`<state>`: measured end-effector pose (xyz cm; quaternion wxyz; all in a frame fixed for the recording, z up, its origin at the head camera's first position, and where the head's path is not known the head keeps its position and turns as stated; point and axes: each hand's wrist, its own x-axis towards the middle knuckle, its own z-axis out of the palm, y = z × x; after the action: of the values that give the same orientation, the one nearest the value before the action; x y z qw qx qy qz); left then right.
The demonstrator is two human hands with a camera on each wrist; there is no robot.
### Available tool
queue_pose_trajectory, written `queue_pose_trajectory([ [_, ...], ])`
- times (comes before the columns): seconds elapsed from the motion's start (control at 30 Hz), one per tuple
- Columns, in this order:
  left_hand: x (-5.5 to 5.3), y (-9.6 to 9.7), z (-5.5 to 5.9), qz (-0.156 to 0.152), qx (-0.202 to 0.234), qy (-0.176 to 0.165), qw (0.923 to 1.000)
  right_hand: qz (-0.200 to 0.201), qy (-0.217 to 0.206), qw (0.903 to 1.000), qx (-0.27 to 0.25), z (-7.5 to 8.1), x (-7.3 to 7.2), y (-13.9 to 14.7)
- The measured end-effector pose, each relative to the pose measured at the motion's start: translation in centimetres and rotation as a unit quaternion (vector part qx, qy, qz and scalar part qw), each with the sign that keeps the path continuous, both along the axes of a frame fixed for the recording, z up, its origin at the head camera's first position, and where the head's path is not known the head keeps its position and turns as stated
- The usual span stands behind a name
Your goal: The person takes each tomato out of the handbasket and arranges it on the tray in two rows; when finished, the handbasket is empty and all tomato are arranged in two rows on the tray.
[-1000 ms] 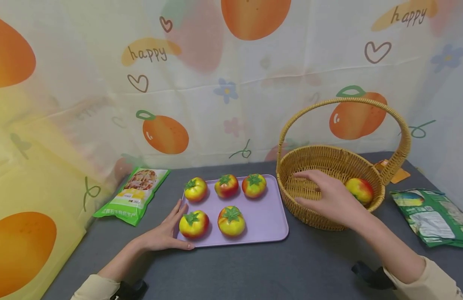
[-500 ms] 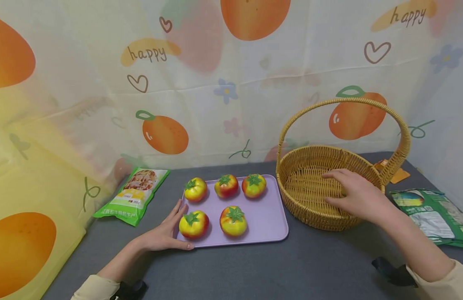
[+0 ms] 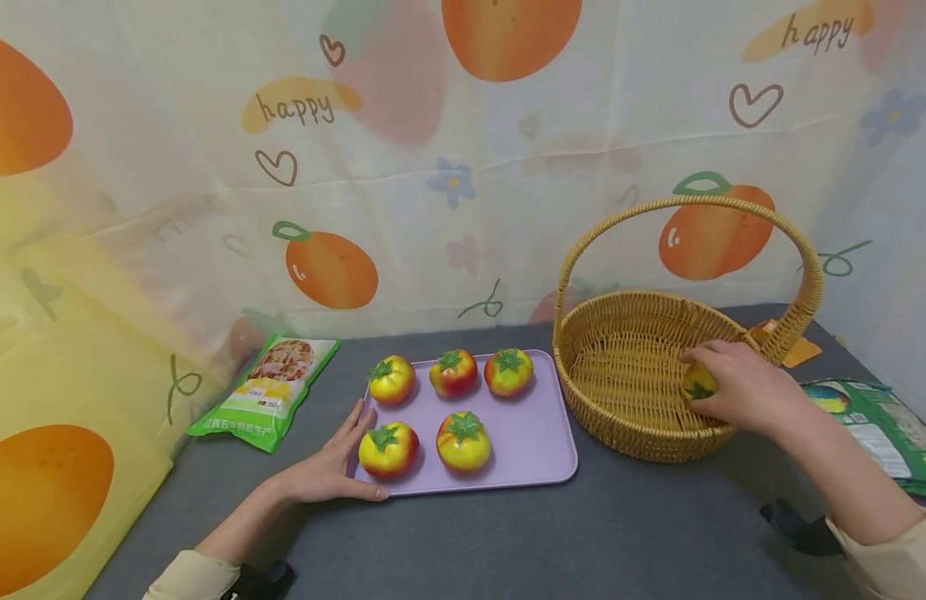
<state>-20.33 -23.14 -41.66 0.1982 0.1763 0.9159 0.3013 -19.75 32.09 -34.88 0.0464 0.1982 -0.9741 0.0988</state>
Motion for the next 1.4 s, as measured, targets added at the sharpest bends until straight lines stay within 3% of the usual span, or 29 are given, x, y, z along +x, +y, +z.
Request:
queue_pose_trajectory([
  [0.47, 0.0, 0.1, 0.0, -0.001, -0.003, -0.004, 1.0000, -0.008, -0.025, 0.9993, 0.026, -0.7, -0.6, 0.9],
  [0.73, -0.1, 0.0, 0.0, -0.001, -0.004, -0.004, 1.0000, -0.014, -0.015, 0.9994, 0.026, -0.9, -0.9, 1.1],
  [1.13, -0.1, -0.1, -0.1, 0.005, -0.006, -0.005, 1.0000, 0.016, 0.033, 0.9984, -0.043, -0.3, 0.0, -0.7],
  [1.4, -0.1, -0.1, -0.2, 0.008, -0.006, -0.007, 0.9999, 0.044, 0.094, 0.9918, -0.075, -0.3, 0.4, -2.1],
])
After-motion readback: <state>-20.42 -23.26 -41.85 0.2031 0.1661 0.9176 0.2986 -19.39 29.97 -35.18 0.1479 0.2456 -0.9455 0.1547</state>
